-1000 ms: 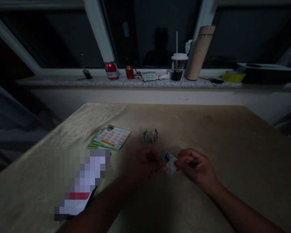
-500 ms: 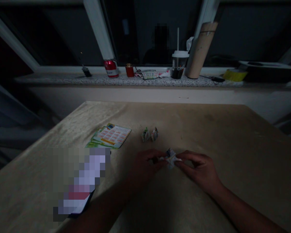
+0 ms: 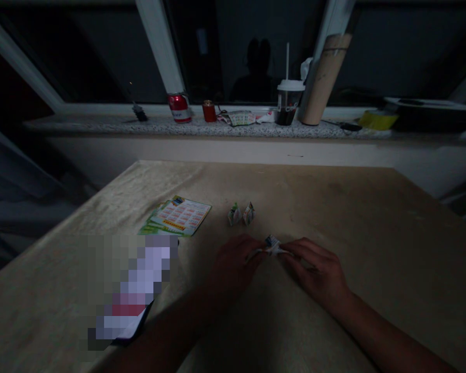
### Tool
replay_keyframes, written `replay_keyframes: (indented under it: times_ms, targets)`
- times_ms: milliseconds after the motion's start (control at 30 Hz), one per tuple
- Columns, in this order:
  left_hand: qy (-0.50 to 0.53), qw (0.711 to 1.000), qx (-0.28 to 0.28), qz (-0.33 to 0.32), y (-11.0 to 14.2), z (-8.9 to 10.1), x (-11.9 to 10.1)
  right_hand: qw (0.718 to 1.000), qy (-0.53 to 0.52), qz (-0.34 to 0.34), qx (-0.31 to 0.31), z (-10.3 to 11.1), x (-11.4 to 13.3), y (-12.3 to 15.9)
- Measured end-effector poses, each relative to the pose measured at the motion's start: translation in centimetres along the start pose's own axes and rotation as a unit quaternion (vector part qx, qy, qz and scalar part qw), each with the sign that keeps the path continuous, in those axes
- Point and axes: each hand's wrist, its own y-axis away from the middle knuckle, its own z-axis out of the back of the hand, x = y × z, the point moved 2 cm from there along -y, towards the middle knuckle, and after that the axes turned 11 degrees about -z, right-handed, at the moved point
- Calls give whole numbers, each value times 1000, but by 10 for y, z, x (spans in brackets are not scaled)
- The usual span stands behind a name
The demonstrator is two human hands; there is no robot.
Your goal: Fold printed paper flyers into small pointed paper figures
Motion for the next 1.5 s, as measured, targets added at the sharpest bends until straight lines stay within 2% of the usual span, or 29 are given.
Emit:
replay_keyframes:
  times_ms: [300,533,667,733,867,933,1000,1367,1500]
  targets:
    - [-6,999,-3,-52,2,3,4,997,59,19,35,2,3,0]
    - [40,994,80,58,-1,1,1,993,12,-52,110,1,1,-1]
    - [127,982,119,73,1,-5,2,985,-55,-108,119,-2,0,-1]
    - [206,968,96,105,3,-10,6,975,-123,-152,103,-3,0,0]
    - [375,911,-7,174,7,-21,13,953,-191,-208,106,-7,-4,2]
    - [430,885,-25,179,8,-26,12,953,-185,-210,114,-9,-5,3]
    - [453,873,-24,181,8,-28,10,955,-180,-206,115,-10,-5,4]
    - [398,900,-15,180,8,-22,0,964,-160,-178,112,-6,-2,5]
    - [416,893,-20,171,9,-23,0,963,-175,-174,106,-5,1,4]
